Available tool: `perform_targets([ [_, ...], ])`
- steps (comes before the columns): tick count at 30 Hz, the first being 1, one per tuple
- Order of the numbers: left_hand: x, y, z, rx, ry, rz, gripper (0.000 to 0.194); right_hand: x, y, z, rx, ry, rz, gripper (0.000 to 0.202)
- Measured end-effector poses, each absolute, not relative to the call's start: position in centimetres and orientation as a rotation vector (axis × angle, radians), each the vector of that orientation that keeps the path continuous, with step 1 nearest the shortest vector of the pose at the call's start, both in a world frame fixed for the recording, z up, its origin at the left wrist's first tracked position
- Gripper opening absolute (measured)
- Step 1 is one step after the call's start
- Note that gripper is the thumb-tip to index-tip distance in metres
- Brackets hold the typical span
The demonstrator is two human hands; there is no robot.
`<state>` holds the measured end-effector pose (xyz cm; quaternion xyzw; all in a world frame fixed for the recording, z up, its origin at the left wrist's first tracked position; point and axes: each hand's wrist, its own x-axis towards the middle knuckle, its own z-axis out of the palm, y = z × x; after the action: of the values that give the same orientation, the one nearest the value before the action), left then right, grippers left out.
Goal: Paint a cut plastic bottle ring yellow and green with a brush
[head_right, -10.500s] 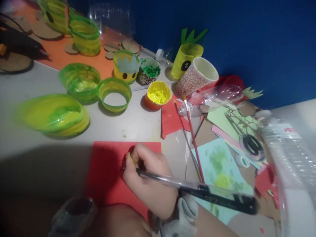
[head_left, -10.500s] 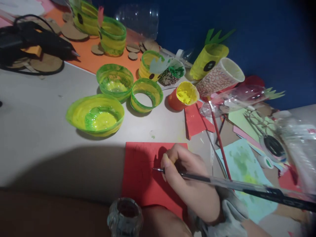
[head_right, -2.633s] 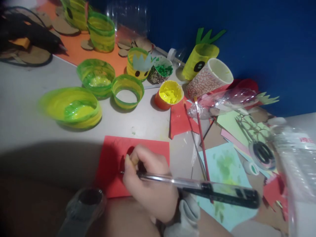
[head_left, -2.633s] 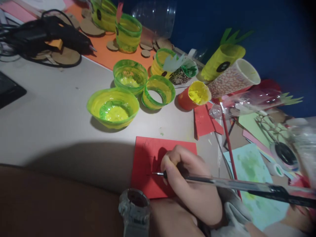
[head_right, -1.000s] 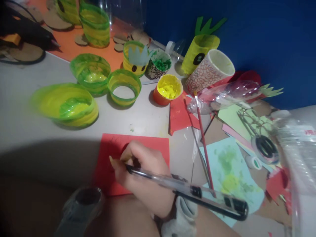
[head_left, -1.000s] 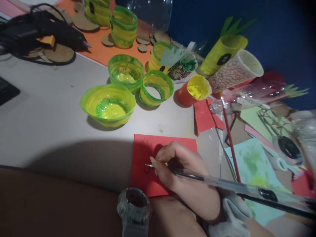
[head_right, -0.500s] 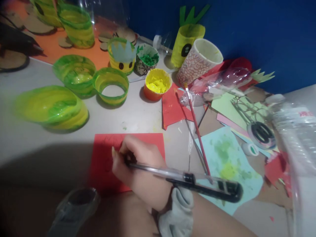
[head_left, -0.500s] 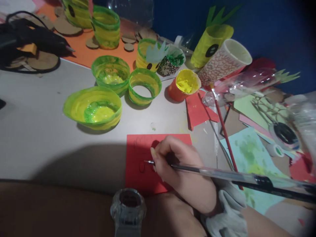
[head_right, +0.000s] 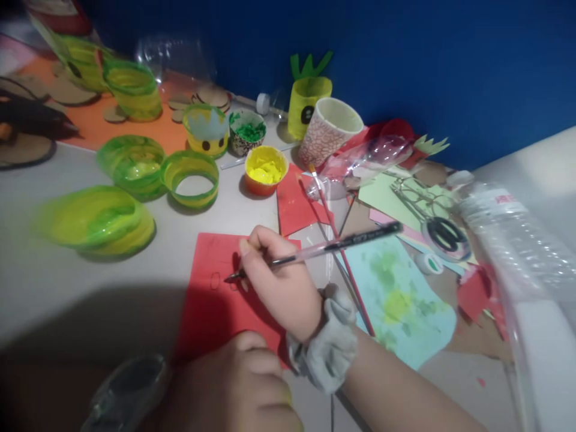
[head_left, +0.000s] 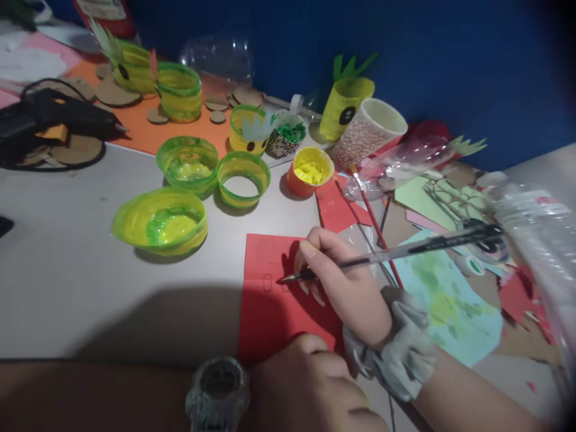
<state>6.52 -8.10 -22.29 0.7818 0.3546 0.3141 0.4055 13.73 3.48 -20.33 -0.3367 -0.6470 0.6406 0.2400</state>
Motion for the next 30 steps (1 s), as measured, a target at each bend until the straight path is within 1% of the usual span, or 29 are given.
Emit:
perform_targets([
  [3,6.0,-7.1,-21.8,1.974,0.885,0.75,0.025,13.8,4.9,-20.3,-0.858,-1.491,1.913,0.034],
  [6,5.1,-6.7,-20.4,1.984,0.868,0.741,0.027,14.1,5.5,-20.0,-0.852,-1.358,1.826,0.032],
  [8,4.6,-6.5,-19.6,1.997,0.858,0.728,0.028,14.3,5.1,-19.8,-0.868,-1.436,1.783,0.027],
  [11,4.4,-6.2,-19.0,2.016,0.849,0.693,0.028,14.4,4.0,-20.1,-0.932,-1.786,1.65,0.02],
  [13,4.4,-6.1,-18.9,2.02,0.846,0.669,0.027,14.6,3.3,-20.4,-0.98,-1.97,1.477,0.02],
  [15,4.5,-6.1,-19.0,2.017,0.841,0.651,0.027,14.7,3.1,-20.8,-1.007,-2.037,1.367,0.024],
  [21,4.4,-6.0,-19.2,1.994,0.817,0.637,0.027,14.8,3.3,-21.2,-1.002,-2.065,1.397,0.025],
  [25,4.4,-5.8,-19.2,1.985,0.81,0.632,0.027,14.8,3.3,-20.9,-0.964,-2.091,1.342,0.024],
  [30,4.6,-5.7,-19.2,1.983,0.809,0.639,0.026,14.3,3.3,-20.6,-0.952,-1.99,1.34,0.025],
])
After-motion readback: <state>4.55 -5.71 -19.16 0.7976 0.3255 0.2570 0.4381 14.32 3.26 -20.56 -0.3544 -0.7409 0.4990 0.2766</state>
